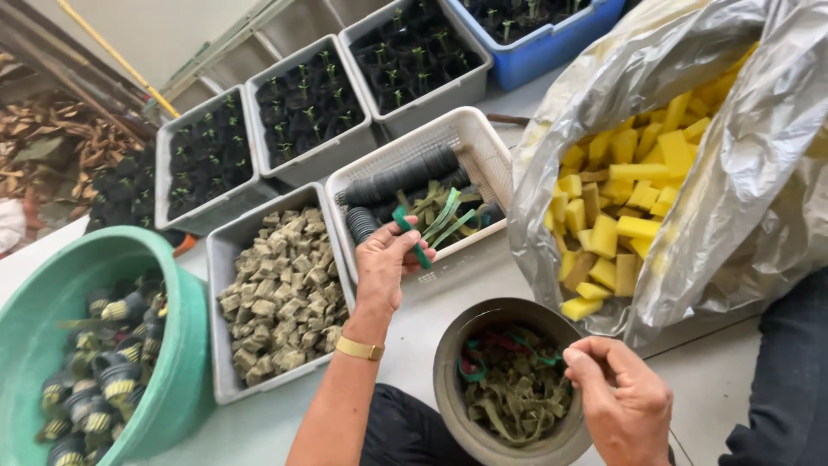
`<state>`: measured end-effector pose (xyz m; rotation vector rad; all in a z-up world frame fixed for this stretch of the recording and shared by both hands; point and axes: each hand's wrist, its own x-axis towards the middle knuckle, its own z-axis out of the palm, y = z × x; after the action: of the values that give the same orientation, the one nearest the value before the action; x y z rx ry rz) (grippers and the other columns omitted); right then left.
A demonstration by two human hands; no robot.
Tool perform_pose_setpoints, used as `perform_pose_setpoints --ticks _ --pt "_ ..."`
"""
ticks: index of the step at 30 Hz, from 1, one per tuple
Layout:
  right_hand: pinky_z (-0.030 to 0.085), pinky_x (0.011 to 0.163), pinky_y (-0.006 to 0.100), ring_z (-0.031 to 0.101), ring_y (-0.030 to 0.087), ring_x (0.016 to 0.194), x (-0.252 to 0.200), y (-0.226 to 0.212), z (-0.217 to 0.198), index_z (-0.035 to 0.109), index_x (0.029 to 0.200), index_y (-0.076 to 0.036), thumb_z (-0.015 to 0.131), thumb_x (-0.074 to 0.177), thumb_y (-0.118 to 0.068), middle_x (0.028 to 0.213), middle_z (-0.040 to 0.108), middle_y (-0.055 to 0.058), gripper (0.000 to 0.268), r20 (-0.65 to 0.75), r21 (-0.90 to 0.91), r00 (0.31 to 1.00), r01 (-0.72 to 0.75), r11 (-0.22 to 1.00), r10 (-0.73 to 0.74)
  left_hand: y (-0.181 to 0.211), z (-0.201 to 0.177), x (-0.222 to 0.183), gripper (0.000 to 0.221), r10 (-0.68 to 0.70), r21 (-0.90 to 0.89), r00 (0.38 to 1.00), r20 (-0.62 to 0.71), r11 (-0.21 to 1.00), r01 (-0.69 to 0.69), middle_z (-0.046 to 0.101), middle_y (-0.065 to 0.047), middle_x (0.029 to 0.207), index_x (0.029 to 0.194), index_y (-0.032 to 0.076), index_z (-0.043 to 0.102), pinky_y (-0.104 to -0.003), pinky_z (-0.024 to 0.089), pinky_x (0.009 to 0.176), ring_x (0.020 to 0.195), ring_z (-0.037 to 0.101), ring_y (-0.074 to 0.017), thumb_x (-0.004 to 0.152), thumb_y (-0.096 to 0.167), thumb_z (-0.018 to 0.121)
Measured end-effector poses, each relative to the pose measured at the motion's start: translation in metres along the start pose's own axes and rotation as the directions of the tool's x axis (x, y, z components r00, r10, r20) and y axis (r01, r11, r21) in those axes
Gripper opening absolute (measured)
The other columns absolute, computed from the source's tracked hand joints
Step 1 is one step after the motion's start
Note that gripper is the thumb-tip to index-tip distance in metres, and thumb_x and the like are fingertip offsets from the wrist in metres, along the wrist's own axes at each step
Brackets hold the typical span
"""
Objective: Manually cleaning and folding green flexible plastic or foam strips into a container for reuse or planting support.
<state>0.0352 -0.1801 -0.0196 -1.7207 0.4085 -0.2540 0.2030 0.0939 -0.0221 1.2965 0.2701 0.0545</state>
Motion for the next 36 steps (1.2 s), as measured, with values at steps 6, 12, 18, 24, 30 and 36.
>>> perform_pose_setpoints --ticks 6,12,18,24,30,36 --pt "0.055 0.062 0.024 0.068 0.009 0.064 0.003 -0.003 -0.004 0.075 0.092 -0.001 0.071 0.092 -0.014 0.069 0.072 0.005 0.014 -0.003 -0.113 0.998 0.059 0.992 -0.06 -0.041 0.007 0.03 0.039 -0.271 0.289 0.959 0.085 0.928 0.236 0.074 -0.009 0.082 0.128 -0.001 0.068 -0.028 0.059 0.057 0.061 0.071 -0.0163 0.089 0.001 0.066" --pt "0.055 0.063 0.026 0.069 0.01 0.064 0.006 0.01 0.002 0.077 0.091 -0.001 0.073 0.09 -0.014 0.068 0.074 0.007 0.014 -0.011 -0.165 1.0 -0.025 0.986 0.023 -0.028 0.007 0.092 0.054 -0.065 0.515 0.982 0.179 0.856 -0.037 0.073 -0.01 0.078 0.136 -0.004 0.061 -0.028 0.057 0.055 0.056 0.068 -0.0141 0.082 -0.004 0.063" --pt "0.055 0.062 0.028 0.067 0.014 0.065 0.013 0.004 0.001 0.078 0.094 -0.001 0.079 0.079 -0.009 0.078 0.076 0.006 0.017 0.055 -0.275 0.998 -0.009 0.961 0.025 -0.055 -0.032 0.063 0.058 0.534 0.907 0.802 0.269 0.14 -0.398 0.07 -0.024 0.097 0.125 -0.012 0.065 -0.042 0.057 0.071 0.081 0.068 -0.0317 0.081 0.019 0.086" --pt "0.056 0.069 0.026 0.074 0.014 0.076 0.009 -0.012 -0.017 0.076 0.105 -0.003 0.072 0.09 -0.005 0.092 0.078 0.007 0.016 0.113 -0.215 0.981 0.18 0.96 -0.158 -0.058 -0.005 -0.122 0.027 -0.093 0.364 0.994 0.05 0.929 0.069 0.077 -0.008 0.09 0.112 -0.002 0.074 -0.036 0.061 0.065 0.076 0.074 -0.0189 0.089 0.013 0.071" --pt "0.055 0.078 0.036 0.072 0.03 0.088 0.007 -0.016 -0.03 0.078 0.097 -0.001 0.078 0.087 -0.005 0.094 0.076 0.013 0.011 0.291 -0.432 0.861 0.507 0.746 -0.416 -0.102 -0.002 -0.176 0.025 0.063 0.755 0.88 0.47 0.487 -0.438 0.073 -0.018 0.091 0.108 0.001 0.076 -0.045 0.057 0.078 0.086 0.071 -0.036 0.084 0.003 0.069" --pt "0.059 0.079 0.026 0.075 0.015 0.087 0.001 -0.025 -0.05 0.075 0.108 0.0 0.07 0.098 0.0 0.099 0.076 0.008 0.012 0.102 -0.181 0.924 0.381 0.907 -0.368 -0.137 0.013 -0.156 0.02 0.083 0.836 0.944 0.318 0.446 -0.321 0.072 -0.016 0.097 0.103 0.01 0.078 -0.047 0.055 0.083 0.09 0.069 -0.0368 0.085 0.014 0.072"
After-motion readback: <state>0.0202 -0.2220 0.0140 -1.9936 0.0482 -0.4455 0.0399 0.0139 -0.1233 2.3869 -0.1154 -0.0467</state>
